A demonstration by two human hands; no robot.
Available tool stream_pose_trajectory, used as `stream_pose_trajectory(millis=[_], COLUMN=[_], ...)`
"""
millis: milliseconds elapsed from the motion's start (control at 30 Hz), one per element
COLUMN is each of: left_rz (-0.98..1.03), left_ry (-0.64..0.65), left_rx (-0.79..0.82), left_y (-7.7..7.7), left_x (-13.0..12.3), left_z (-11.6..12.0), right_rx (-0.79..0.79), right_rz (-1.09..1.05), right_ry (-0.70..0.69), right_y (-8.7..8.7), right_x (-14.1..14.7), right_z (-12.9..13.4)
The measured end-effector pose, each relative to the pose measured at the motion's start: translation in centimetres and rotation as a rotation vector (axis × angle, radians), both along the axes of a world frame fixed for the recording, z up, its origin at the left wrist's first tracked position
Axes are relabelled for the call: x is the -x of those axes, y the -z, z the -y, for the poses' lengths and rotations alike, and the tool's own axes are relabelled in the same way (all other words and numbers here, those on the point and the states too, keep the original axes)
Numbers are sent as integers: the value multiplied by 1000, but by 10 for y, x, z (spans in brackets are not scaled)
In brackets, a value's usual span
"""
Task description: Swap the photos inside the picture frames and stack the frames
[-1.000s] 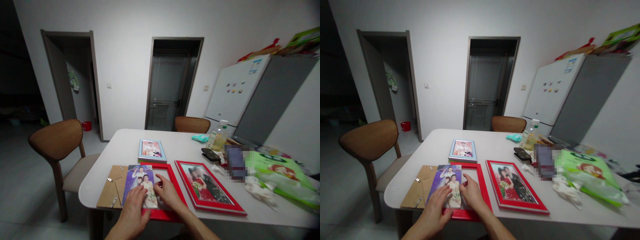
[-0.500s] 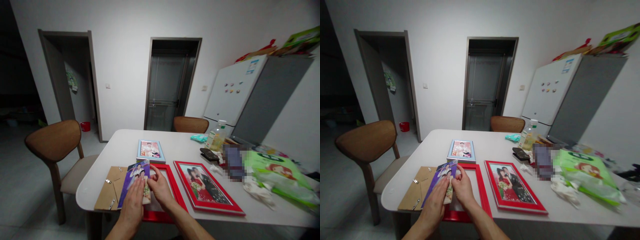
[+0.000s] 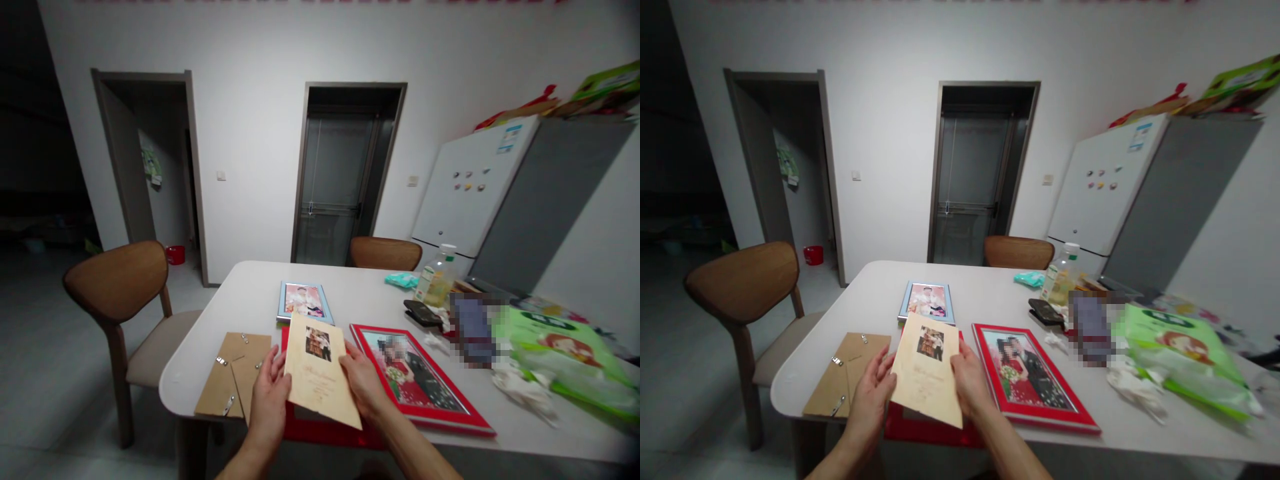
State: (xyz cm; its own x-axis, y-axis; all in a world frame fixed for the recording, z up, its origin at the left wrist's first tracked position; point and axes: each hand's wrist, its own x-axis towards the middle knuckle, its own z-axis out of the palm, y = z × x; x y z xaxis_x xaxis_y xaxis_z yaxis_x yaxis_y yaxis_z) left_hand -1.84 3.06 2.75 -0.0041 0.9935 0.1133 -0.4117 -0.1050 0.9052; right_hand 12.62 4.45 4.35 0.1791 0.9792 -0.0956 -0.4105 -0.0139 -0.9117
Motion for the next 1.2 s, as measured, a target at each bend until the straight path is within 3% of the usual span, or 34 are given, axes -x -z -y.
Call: stream_pose_trajectory(millis=[100, 200, 300, 467, 600, 767, 1000, 1100, 1200], left_rz=[-197, -556, -863, -1125, -1256, -1382, -1424, -1396, -1412], left_ry=[22, 25, 50, 74, 86, 167, 194, 171, 132], left_rx=[-43, -174, -300, -517, -575, -520, -485, -505, -480], left_y=[7, 12, 19, 31, 31, 16, 7, 11, 15], left_x=[4, 5, 4, 4, 4, 3, -2, 12, 48], left_z=[-2, 2, 8, 11, 12, 16, 20, 20, 19], right_rx=[77, 99, 113, 46, 4, -7, 59, 79, 20], right_rz=[139, 307, 445, 725, 982, 1259, 1567, 1660, 1606], right_ry=[-12, 34, 41, 26, 67, 105, 125, 148, 148], right_y=[4, 14, 19, 22, 27, 24, 21, 24, 21], right_x=[-27, -41, -40, -34, -37, -38, -29, -34, -33], right_z=[-4, -12, -19, -27, -32, -32, -22, -20, -17])
